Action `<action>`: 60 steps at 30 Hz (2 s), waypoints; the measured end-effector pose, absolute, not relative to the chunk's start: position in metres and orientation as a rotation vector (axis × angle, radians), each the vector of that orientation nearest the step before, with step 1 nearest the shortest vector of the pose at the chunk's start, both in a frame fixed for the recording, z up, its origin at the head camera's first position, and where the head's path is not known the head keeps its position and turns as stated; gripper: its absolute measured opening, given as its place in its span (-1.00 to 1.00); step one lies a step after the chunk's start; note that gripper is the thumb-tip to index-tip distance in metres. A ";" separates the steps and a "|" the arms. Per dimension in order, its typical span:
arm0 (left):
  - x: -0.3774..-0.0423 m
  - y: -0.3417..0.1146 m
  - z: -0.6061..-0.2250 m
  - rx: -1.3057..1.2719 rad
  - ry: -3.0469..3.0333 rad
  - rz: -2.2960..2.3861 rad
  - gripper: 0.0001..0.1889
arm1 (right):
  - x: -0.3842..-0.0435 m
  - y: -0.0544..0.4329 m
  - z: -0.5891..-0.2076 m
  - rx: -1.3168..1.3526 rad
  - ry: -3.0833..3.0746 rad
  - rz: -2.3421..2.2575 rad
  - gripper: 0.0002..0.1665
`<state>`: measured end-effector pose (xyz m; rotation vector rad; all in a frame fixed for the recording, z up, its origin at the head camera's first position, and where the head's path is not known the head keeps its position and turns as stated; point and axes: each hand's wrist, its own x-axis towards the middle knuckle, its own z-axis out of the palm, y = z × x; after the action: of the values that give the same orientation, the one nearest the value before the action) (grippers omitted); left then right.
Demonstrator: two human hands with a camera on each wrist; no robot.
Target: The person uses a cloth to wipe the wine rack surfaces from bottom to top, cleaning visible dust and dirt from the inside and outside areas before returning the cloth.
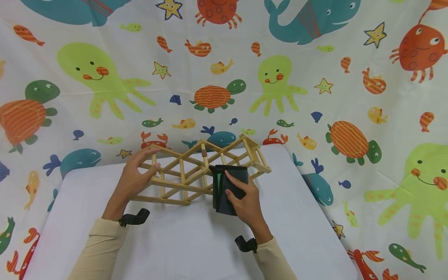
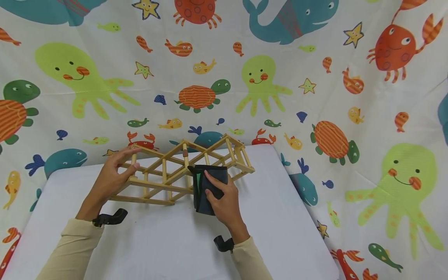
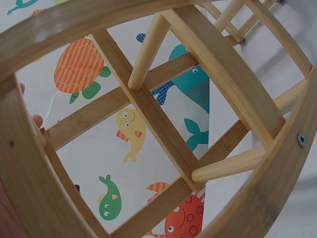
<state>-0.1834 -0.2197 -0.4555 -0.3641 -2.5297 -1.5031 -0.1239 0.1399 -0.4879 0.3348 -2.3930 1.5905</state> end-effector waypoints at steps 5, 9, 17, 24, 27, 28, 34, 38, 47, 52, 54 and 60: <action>-0.183 -0.218 -0.455 -0.355 -2.548 -1.506 -0.46 | -0.121 0.145 -0.480 0.385 -2.261 1.671 -0.29; -0.182 -0.219 -0.454 -0.339 -2.555 -1.488 -0.47 | -0.123 0.142 -0.474 0.436 -2.257 1.713 -0.31; -0.186 -0.220 -0.456 -0.335 -2.564 -1.487 -0.46 | -0.126 0.134 -0.493 0.392 -2.400 1.578 -0.29; -0.186 -0.222 -0.455 -0.306 -2.578 -1.470 -0.46 | -0.118 0.155 -0.512 0.290 -2.406 1.470 -0.23; -0.186 -0.221 -0.455 -0.311 -2.574 -1.473 -0.47 | -0.112 0.164 -0.517 0.273 -2.340 1.476 -0.24; -0.186 -0.221 -0.455 -0.312 -2.573 -1.475 -0.47 | -0.110 0.165 -0.518 0.271 -2.306 1.489 -0.24; -0.188 -0.221 -0.455 -0.317 -2.559 -1.485 -0.47 | -0.108 0.162 -0.501 0.295 -2.105 1.645 -0.28; -0.187 -0.221 -0.456 -0.312 -2.561 -1.494 -0.47 | -0.112 0.152 -0.490 0.313 -2.114 1.747 -0.27; -0.188 -0.219 -0.458 -0.321 -2.557 -1.511 -0.47 | -0.115 0.146 -0.513 0.268 -2.370 1.730 -0.28; -0.186 -0.219 -0.456 -0.313 -2.569 -1.495 -0.47 | -0.103 0.163 -0.531 0.168 -2.463 1.663 -0.29; -0.186 -0.220 -0.456 -0.310 -2.565 -1.494 -0.47 | -0.100 0.168 -0.532 0.202 -2.441 1.683 -0.29; -0.185 -0.222 -0.455 -0.311 -2.557 -1.503 -0.46 | -0.103 0.162 -0.513 0.385 -2.296 1.737 -0.31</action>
<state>-0.1850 -0.2220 -0.4553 -0.3107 -2.5570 -1.5027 -0.1031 0.1625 -0.5134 0.3845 -2.2963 1.7372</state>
